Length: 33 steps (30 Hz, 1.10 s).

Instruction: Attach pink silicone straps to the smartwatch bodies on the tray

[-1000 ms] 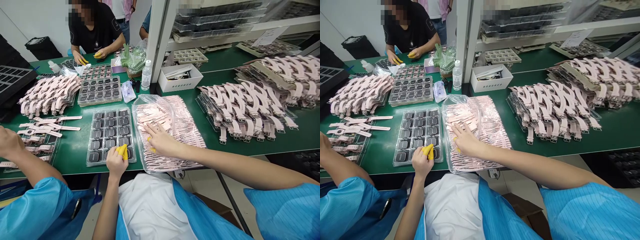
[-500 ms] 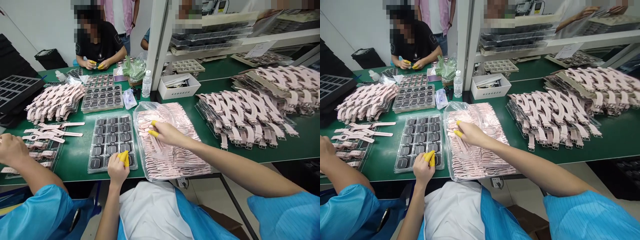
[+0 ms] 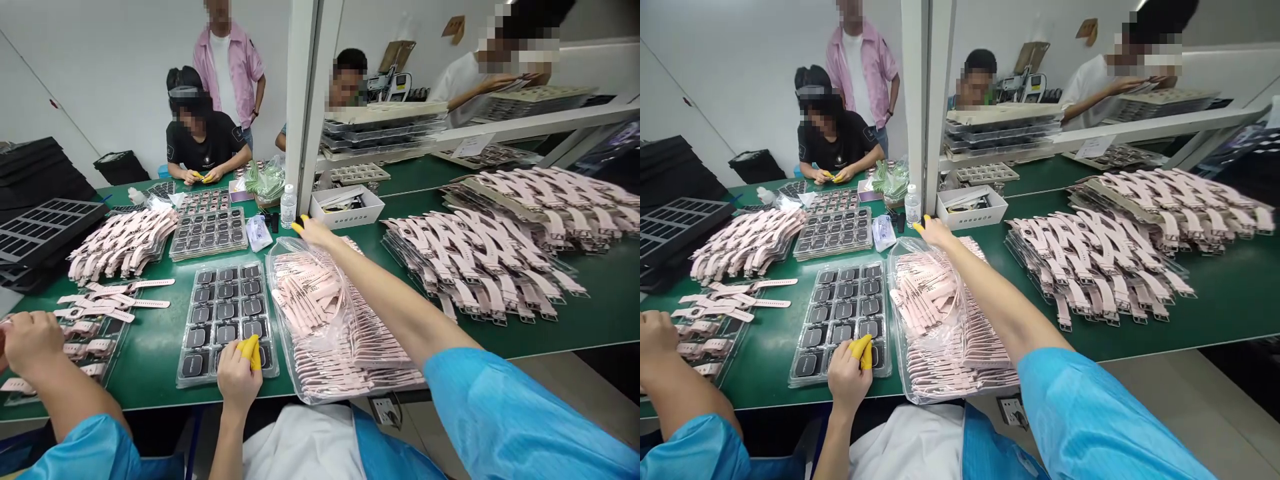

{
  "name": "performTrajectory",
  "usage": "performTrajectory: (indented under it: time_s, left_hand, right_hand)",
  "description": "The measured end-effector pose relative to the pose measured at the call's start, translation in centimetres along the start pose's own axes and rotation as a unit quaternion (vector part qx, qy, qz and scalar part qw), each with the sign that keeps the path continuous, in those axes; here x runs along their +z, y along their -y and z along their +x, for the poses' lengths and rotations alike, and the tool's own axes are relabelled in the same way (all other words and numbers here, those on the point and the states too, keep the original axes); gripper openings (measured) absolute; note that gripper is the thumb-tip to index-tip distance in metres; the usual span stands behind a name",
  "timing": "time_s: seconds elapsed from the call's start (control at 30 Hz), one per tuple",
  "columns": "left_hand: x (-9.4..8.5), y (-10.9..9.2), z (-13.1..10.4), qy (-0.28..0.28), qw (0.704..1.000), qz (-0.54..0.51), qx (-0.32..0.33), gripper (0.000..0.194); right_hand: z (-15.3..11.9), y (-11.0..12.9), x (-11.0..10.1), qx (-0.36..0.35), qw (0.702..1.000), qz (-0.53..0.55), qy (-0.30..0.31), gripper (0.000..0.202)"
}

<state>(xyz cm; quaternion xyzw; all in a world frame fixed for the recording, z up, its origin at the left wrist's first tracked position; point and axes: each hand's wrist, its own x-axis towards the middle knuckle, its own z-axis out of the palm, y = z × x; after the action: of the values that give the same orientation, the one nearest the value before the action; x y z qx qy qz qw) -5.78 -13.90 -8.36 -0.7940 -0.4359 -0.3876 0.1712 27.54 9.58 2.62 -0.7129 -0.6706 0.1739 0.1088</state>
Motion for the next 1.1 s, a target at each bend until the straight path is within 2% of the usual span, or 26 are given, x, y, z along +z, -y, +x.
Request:
performTrajectory:
  time_s: [0.13, 0.2, 0.3, 0.37, 0.43, 0.47, 0.53, 0.6, 0.7, 0.8, 0.87, 0.97, 1.1]
  left_hand:
    - [0.1, 0.1, -0.1, -0.006, 1.000, -0.005, 0.006, 0.016]
    - [0.3, 0.1, -0.3, -0.006, 1.000, -0.003, 0.007, 0.015]
    - [0.4, 0.2, -0.6, 0.000, 1.000, -0.002, 0.005, 0.019]
    - [0.5, 0.2, -0.7, -0.001, 1.000, 0.000, 0.007, 0.018]
    - [0.5, 0.3, -0.8, -0.001, 1.000, 0.004, 0.011, 0.016]
    - [0.5, 0.3, -0.8, 0.000, 1.000, 0.006, 0.013, 0.016]
    - [0.5, 0.3, -0.8, 0.005, 1.000, 0.011, 0.016, 0.015]
    - [0.5, 0.4, -0.8, 0.005, 1.000, 0.013, 0.019, 0.016]
    - [0.6, 0.5, -0.9, 0.001, 1.000, 0.005, 0.018, 0.014]
    - [0.7, 0.5, -1.0, 0.002, 1.000, -0.008, 0.006, 0.013]
    - [0.7, 0.5, -1.0, 0.003, 1.000, -0.011, 0.000, 0.014]
    - [0.6, 0.5, -0.9, 0.004, 1.000, -0.010, 0.004, 0.016]
    - [0.5, 0.6, -0.8, 0.011, 1.000, -0.003, 0.011, 0.021]
  right_hand:
    - [1.2, -0.7, 1.9, 0.047, 0.999, -0.003, 0.026, 0.077]
    - [1.2, -0.9, 1.9, 0.035, 0.999, -0.002, 0.013, 0.075]
    - [0.0, -0.8, 0.7, 0.008, 0.999, -0.003, -0.037, 0.069]
    - [-2.0, -0.3, -0.1, -0.040, 0.995, 0.013, -0.089, 0.063]
    - [-4.9, 0.6, -0.3, -0.141, 0.980, 0.061, -0.129, 0.058]
    - [-6.5, 1.0, -0.2, -0.197, 0.970, 0.089, -0.115, 0.055]
    - [-9.5, 1.8, 0.3, -0.292, 0.951, 0.089, -0.036, 0.057]
    - [-11.3, 2.2, 1.1, -0.325, 0.945, 0.034, 0.011, 0.070]
    - [-11.9, 1.8, 2.3, -0.279, 0.959, -0.027, 0.036, 0.095]
    - [-11.4, 1.2, 3.4, -0.235, 0.969, -0.034, 0.074, 0.100]
    - [-11.3, 1.1, 4.1, -0.237, 0.966, -0.037, 0.092, 0.103]
    - [-11.8, 1.2, 4.7, -0.242, 0.962, -0.057, 0.111, 0.119]
    - [-12.5, 1.4, 4.9, -0.209, 0.963, -0.117, 0.128, 0.138]
